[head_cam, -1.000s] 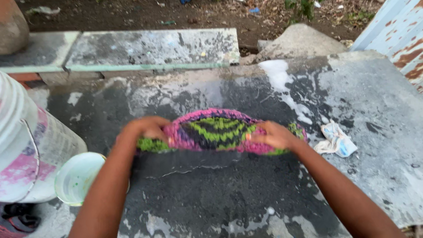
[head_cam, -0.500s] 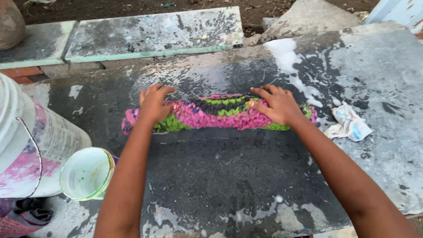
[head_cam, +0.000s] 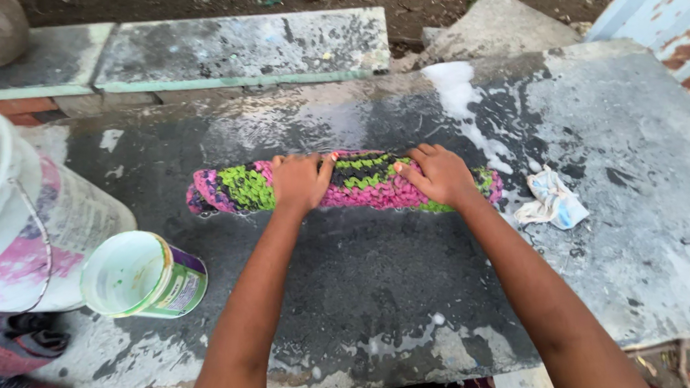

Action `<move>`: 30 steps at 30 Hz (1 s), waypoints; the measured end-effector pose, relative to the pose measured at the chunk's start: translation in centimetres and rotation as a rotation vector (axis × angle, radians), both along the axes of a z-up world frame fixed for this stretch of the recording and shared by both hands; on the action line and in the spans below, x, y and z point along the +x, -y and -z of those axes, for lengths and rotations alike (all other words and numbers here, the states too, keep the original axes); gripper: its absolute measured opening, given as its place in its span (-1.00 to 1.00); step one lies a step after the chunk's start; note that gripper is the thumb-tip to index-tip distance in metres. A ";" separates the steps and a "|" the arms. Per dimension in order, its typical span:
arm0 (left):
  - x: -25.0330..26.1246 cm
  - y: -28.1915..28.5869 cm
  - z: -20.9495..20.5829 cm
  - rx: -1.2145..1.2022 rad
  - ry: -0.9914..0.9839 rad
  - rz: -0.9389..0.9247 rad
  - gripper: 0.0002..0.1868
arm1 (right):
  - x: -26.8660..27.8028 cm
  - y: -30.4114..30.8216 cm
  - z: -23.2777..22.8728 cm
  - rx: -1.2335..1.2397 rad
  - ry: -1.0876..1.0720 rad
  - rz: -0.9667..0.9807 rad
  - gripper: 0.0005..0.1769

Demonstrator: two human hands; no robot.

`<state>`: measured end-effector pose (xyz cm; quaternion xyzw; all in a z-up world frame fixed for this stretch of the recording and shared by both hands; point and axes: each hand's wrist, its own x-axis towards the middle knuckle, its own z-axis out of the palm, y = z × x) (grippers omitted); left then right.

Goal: The person washes a circular rug on a stone surface by applying soapy water from a small container, scrubbing the surface with their hands, and then rolling the rug into a cylinder.

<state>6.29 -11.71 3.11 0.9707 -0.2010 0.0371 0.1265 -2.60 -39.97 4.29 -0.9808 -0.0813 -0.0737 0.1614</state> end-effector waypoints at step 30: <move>-8.6 9.8 0.1 -0.284 0.203 0.064 -0.45 | 0.7 -0.1 1.5 0.098 -0.042 0.062 -0.48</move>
